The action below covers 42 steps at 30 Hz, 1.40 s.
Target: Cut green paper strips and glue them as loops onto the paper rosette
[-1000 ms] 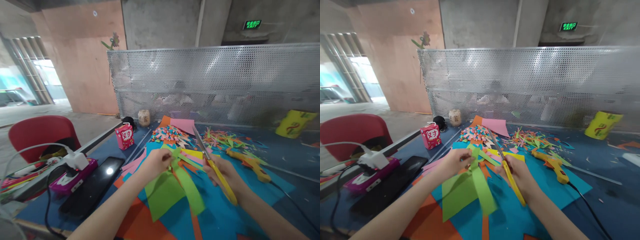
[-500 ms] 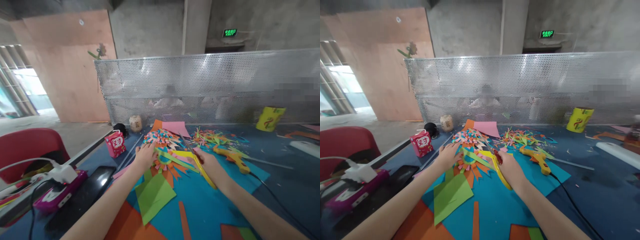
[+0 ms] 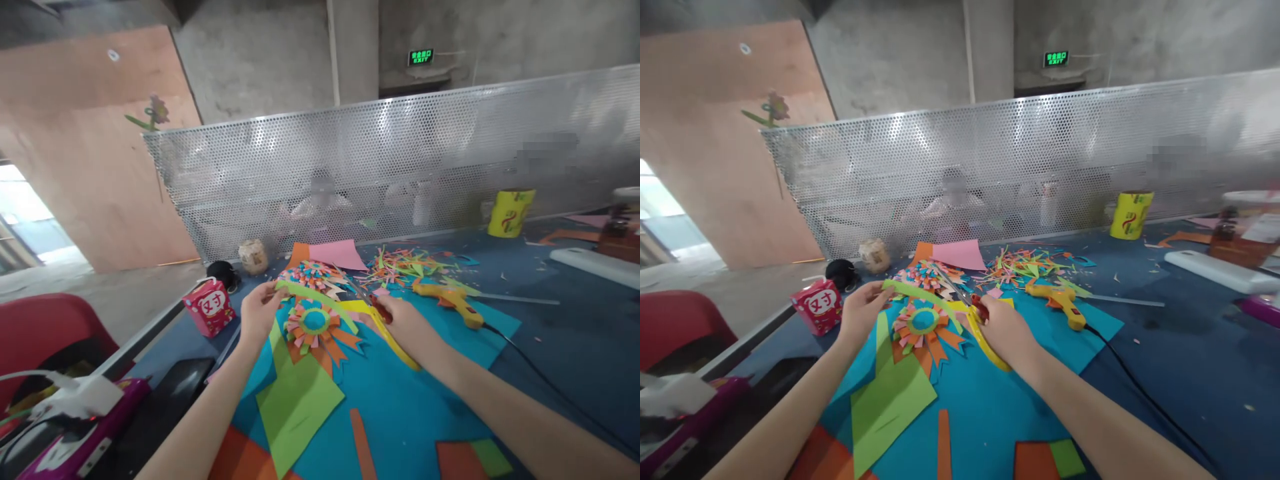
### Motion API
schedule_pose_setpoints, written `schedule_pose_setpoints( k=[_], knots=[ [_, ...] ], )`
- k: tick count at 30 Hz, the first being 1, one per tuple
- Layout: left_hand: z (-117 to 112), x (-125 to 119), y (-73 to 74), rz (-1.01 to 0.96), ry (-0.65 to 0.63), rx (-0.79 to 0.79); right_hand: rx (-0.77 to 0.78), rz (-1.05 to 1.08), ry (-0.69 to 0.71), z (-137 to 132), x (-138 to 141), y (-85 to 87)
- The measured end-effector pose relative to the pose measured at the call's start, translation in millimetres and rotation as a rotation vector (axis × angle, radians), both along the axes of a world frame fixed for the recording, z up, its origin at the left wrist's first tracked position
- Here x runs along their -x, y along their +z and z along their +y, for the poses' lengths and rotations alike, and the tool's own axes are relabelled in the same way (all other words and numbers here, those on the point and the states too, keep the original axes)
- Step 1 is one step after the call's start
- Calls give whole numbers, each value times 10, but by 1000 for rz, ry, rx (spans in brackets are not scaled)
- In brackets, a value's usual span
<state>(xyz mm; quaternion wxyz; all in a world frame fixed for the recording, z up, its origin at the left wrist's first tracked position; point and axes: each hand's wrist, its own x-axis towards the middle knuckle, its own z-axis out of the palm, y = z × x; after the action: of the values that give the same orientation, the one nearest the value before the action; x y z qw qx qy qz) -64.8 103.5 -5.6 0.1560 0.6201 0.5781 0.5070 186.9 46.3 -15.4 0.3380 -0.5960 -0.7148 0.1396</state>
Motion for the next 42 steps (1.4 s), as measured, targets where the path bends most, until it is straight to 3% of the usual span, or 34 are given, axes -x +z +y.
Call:
schedule_pose_setpoints(
  k=[2, 6, 10, 18, 22, 25, 28, 31, 37, 40, 42],
  knots=[
    [-65, -28, 73, -192, -71, -8, -29, 69, 29, -11, 4, 19],
    [-256, -159, 202, -755, -213, 40, -37, 301, 104, -11, 29, 31],
    [-380, -289, 235, -976, -294, 121, -34, 565, 140, 23, 64, -2],
    [-537, -464, 158, -949, -551, 320, 194, 790, 335, -12, 134, 21],
    [-644, -541, 91, -696, -738, 462, 178, 881, 311, -11, 122, 67],
    [-715, -604, 37, -496, -799, 529, 97, 970, 267, 17, 74, 85],
    [-766, -658, 10, -384, -829, 580, 102, 1042, 284, 36, 50, 79],
    [-770, -660, 25, -391, -820, 560, 135, 977, 306, 31, 69, 63],
    [-651, -529, 55, -660, -600, 238, -88, 733, 126, -20, 94, 62],
    [-626, -519, 52, -809, -487, 209, -117, 656, 72, -84, 84, 95],
    [-633, -544, 55, -884, -460, 245, -66, 650, 149, -137, 99, 121]
  ],
)
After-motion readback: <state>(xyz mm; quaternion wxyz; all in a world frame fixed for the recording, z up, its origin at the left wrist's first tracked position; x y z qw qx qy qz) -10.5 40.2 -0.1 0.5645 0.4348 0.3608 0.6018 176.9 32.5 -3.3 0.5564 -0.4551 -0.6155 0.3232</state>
